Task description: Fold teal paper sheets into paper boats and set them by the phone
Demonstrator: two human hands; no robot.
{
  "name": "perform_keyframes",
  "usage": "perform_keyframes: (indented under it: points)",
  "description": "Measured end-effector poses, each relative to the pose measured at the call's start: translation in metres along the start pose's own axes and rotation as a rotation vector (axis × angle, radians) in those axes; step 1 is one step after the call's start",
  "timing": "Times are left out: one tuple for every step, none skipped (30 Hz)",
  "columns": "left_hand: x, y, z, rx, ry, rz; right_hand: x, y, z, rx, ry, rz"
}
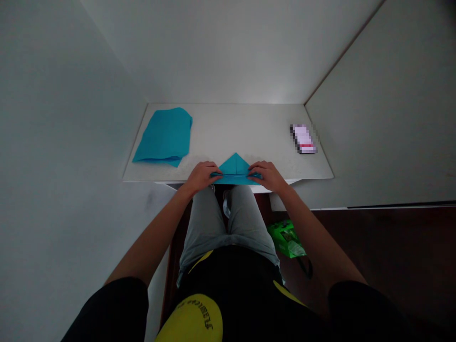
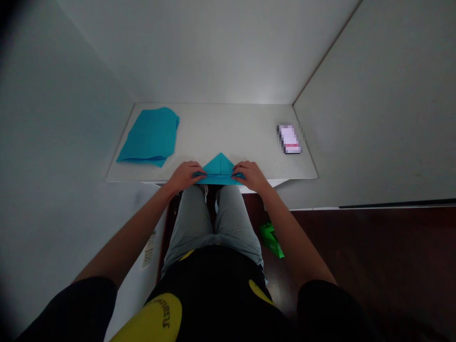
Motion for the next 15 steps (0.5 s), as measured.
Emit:
perform_keyframes:
  points:
    - [0.003,0.002,0.001,-0.012,0.001,0.015,-0.001,0.004,0.002,-0.009,0.001,-0.008]
    - [0.005,0.004,0.002,-0.024,0.003,0.036,-0.003,0.007,0.003,-0.022,0.008,-0.027]
    - [0.007,0.005,0.003,-0.035,0.006,0.060,-0.006,0.010,0.004,-0.037,0.021,-0.057]
    - [0.009,0.005,0.004,-0.043,0.008,0.087,-0.009,0.012,0.005,-0.052,0.038,-0.094]
    - [0.011,0.004,0.004,-0.047,0.004,0.113,-0.012,0.013,0.006,-0.068,0.058,-0.134]
    - [0.012,0.003,0.004,-0.050,-0.005,0.138,-0.015,0.014,0.006,-0.083,0.077,-0.174]
    - [0.012,0.002,0.004,-0.050,-0.018,0.160,-0.018,0.014,0.006,-0.096,0.093,-0.208]
    - [0.012,0.002,0.004,-0.052,-0.034,0.180,-0.020,0.014,0.005,-0.108,0.101,-0.234]
    - [0.010,0.002,0.005,-0.066,-0.058,0.200,-0.021,0.014,0.004,-0.117,0.100,-0.250]
    - [0.007,0.002,0.007,-0.096,-0.092,0.216,-0.021,0.013,0.003,-0.126,0.093,-0.259]
    - [0.003,0.003,0.009,-0.140,-0.133,0.226,-0.021,0.012,0.002,-0.136,0.085,-0.264]
    - [-0.004,0.004,0.011,-0.189,-0.177,0.222,-0.020,0.012,0.001,-0.150,0.081,-0.270]
    - [-0.012,0.006,0.011,-0.232,-0.216,0.199,-0.018,0.012,0.000,-0.165,0.084,-0.275]
    - [-0.023,0.009,0.009,-0.256,-0.243,0.154,-0.015,0.012,0.000,-0.181,0.092,-0.278]
    - [-0.034,0.011,0.003,-0.255,-0.250,0.091,-0.012,0.013,0.000,-0.197,0.106,-0.279]
Point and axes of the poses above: each hand's wrist, its own y-axis away from the middle knuckle, its own z-axis out of the back of the hand, x = y × z, the point moved 7 cm from there along -y, towards the middle knuckle, and after that the axes turned 14 degrees about -x, right-handed, at the moved point
